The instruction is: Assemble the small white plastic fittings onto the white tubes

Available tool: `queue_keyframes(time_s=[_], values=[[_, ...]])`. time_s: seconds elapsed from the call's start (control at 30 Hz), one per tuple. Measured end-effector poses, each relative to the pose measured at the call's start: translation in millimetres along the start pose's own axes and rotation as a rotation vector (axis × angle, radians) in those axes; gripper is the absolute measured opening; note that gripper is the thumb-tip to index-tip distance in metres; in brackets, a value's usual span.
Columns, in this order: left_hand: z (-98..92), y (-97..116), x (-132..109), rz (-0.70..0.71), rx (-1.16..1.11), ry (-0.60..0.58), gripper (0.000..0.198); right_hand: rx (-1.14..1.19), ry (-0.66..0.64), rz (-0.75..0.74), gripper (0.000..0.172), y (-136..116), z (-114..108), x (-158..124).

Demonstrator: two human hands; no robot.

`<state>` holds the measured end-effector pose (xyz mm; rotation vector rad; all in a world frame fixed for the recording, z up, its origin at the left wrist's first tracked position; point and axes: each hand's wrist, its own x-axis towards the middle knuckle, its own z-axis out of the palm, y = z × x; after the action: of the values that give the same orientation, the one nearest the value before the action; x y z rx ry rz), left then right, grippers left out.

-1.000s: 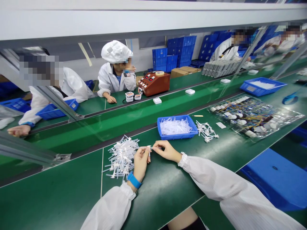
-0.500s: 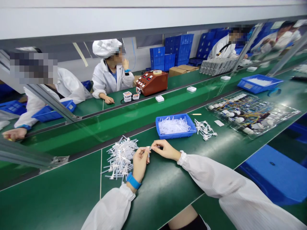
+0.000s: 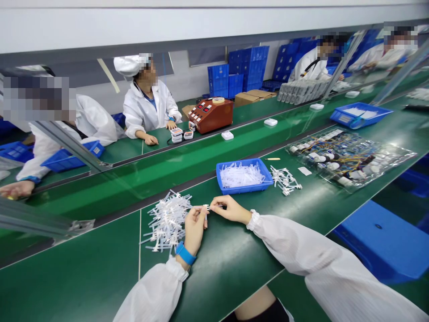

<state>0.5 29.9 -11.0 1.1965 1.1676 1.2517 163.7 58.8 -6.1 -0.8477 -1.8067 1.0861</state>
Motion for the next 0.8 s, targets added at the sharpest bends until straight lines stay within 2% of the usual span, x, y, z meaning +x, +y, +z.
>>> queue_keyframes(time_s=[0.8], values=[[0.9, 0.4, 0.3, 0.013, -0.002, 0.007, 0.034, 0.078, 0.021, 0.031, 0.027, 4.2, 4.5, 0.6]])
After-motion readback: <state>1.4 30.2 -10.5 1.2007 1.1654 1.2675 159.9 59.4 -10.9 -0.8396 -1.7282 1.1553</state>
